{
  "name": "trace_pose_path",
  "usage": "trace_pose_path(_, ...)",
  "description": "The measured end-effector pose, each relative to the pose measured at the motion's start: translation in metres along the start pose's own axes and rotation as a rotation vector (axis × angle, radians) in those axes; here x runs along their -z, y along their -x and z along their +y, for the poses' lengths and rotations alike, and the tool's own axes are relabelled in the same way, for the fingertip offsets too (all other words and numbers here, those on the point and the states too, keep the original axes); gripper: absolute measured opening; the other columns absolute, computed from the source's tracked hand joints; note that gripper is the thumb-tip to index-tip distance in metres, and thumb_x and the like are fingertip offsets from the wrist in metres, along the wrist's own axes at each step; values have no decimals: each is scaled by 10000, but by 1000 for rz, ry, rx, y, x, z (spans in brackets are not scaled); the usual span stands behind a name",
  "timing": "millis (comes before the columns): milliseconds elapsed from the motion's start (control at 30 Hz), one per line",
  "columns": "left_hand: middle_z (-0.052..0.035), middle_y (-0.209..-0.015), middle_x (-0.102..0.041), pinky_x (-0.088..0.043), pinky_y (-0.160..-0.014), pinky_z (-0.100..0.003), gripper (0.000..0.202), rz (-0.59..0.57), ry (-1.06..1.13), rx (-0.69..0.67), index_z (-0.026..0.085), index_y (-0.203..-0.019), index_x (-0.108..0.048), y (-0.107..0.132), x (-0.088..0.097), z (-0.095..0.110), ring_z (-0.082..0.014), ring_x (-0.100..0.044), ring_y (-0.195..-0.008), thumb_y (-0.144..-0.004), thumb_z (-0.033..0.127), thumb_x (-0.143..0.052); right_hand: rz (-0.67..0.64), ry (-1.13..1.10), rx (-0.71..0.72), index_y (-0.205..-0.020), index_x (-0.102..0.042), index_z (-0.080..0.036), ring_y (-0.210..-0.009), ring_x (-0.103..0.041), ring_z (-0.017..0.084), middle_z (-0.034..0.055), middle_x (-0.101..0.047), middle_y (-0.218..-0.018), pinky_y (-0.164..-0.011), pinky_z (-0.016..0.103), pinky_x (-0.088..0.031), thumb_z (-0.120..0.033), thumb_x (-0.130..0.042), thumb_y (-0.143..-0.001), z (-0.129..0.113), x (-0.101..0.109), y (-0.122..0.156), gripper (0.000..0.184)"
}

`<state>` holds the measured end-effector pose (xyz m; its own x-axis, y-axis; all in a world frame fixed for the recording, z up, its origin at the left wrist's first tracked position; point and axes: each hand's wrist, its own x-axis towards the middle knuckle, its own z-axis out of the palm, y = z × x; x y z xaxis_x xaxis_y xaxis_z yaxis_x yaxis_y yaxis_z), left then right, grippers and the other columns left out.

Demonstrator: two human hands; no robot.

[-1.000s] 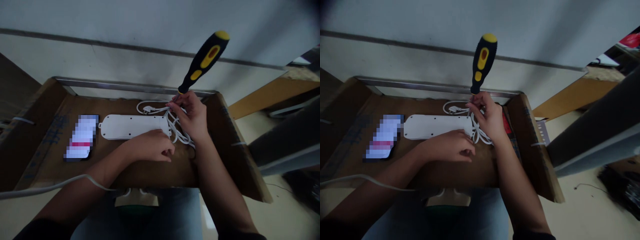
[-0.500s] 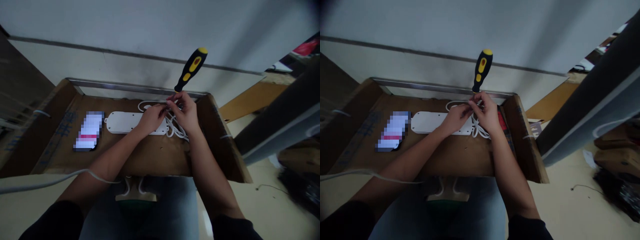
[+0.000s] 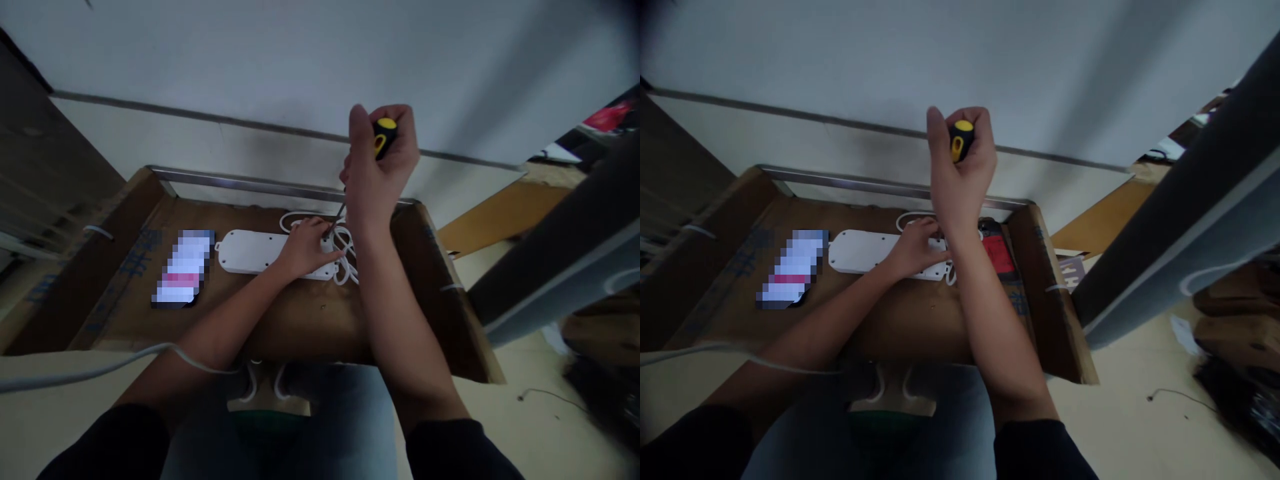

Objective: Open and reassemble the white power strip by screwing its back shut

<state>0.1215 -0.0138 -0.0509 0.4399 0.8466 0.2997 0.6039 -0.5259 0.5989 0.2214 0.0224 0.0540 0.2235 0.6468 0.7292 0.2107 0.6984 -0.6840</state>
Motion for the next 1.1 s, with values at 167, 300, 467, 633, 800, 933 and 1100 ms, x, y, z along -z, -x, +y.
trace_pose_path(167, -116, -1172, -745, -535, -982, -414, 469, -52, 66, -38, 160, -1196, -708, -1, 1, -3, -290, -696, -1072, -812, 378, -866, -18, -224, -127, -785, -268, -260, -381, -201, 13, -118, -274, -553, -389, 217, -143, -786, -671, -838, 2, 7, -9, 665)
trace_pose_path(300, -106, -1135, -791, -563, -940, -339, 247, -1, 278, -67, 144, -1172, -759, -5, -4, -10, -228, -737, -1024, -954, 209, -665, -324, -385, -249, -822, -287, -275, -348, -144, 27, -140, -271, -510, -365, 231, -76, -726, -719, -845, -8, 24, -14, 625)
trace_pose_path(467, -83, -1093, -839, -573, -906, -315, 247, 45, 380, -3, 155, -1173, -812, -8, -9, -14, -205, -767, -927, -985, 253, -687, -156, -362, -146, -954, -328, -294, -411, -303, 47, -97, -525, -744, -347, 269, -244, -602, -792, -835, 0, 28, -9, 569)
trace_pose_path(633, -59, -1052, -849, -575, -875, -307, 218, 52, 446, 59, 168, -1116, -842, -7, -10, -16, -216, -780, -934, -967, 255, -710, 137, -54, 93, -1007, -369, -274, -728, -509, 88, 4, -505, -944, -632, 278, -535, -642, -847, -776, 33, 26, 16, 646)
trace_pose_path(800, -48, -930, -843, -557, -820, -307, 158, 102, 474, 93, 166, -1000, -853, -5, -10, -16, -204, -756, -837, -924, 259, -750, 234, 127, 230, -1030, -418, -271, -761, -581, 99, -6, -501, -932, -673, 292, -523, -566, -779, -882, 41, 33, 40, 489)
trace_pose_path(933, -29, -807, -810, -473, -702, -267, 97, 130, 445, 155, 148, -883, -831, -6, -5, -11, -171, -704, -744, -869, 240, -806, 133, 148, 146, -1066, -522, -252, -830, -645, 127, 21, -607, -952, -700, 295, -550, -482, -725, -952, 32, 36, 51, 327)
trace_pose_path(1100, -6, -779, -782, -446, -682, -240, 74, 136, 396, 167, 126, -833, -793, -8, 0, -8, -138, -660, -703, -861, 195, -795, 49, 196, 80, -1301, -511, -261, -879, -665, 146, 66, -646, -1131, -762, 325, -577, -515, -829, -837, 35, 46, 75, 617)
